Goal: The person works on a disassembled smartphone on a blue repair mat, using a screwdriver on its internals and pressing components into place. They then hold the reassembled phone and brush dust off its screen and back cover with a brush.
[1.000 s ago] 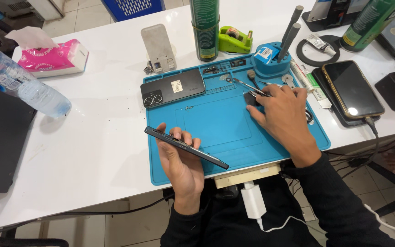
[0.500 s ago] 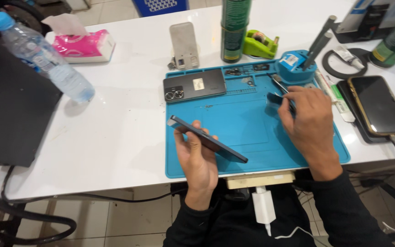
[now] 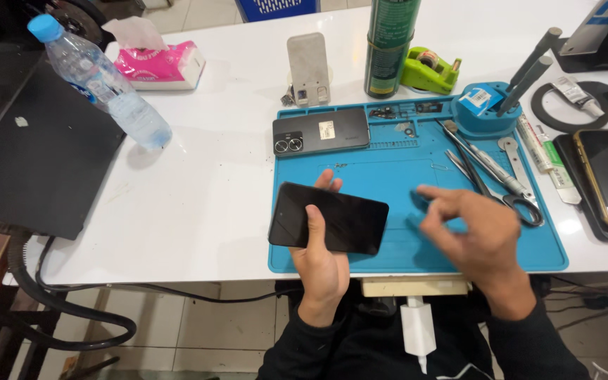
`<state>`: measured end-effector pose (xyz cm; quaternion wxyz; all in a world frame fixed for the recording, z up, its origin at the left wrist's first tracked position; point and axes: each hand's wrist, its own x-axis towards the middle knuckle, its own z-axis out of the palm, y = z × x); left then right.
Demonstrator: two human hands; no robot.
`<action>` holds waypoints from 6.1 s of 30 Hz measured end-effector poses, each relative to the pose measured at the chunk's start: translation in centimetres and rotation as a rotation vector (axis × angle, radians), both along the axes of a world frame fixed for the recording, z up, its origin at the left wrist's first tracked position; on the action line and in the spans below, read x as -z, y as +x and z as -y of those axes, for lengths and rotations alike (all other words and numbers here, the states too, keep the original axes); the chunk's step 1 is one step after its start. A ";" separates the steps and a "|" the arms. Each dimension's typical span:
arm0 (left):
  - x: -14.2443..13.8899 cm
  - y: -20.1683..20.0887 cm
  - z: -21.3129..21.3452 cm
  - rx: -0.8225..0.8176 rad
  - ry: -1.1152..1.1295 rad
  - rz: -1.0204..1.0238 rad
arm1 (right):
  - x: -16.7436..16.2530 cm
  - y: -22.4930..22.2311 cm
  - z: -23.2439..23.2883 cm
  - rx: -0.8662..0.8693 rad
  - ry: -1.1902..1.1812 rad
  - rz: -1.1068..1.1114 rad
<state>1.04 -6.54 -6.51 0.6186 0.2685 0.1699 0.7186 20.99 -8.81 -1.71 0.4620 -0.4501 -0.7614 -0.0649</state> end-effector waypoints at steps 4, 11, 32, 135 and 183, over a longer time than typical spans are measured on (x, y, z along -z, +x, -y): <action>-0.4 -0.1 -0.3 0.008 0.029 -0.032 | -0.7 -1.8 0.1 -0.075 -0.171 0.040; 1.1 -0.6 -0.3 0.115 0.150 0.065 | -1.0 -1.5 -0.5 -0.225 -0.476 0.134; 1.9 -0.2 -0.2 0.083 0.254 -0.234 | -3.1 -4.1 0.5 -0.323 -0.416 -0.116; 0.4 -0.7 1.4 0.098 0.265 -0.576 | -8.3 -5.5 1.1 -0.382 -0.172 0.103; 0.1 -0.5 1.7 0.058 0.303 -0.627 | -7.8 -5.3 0.4 -0.455 -0.116 0.067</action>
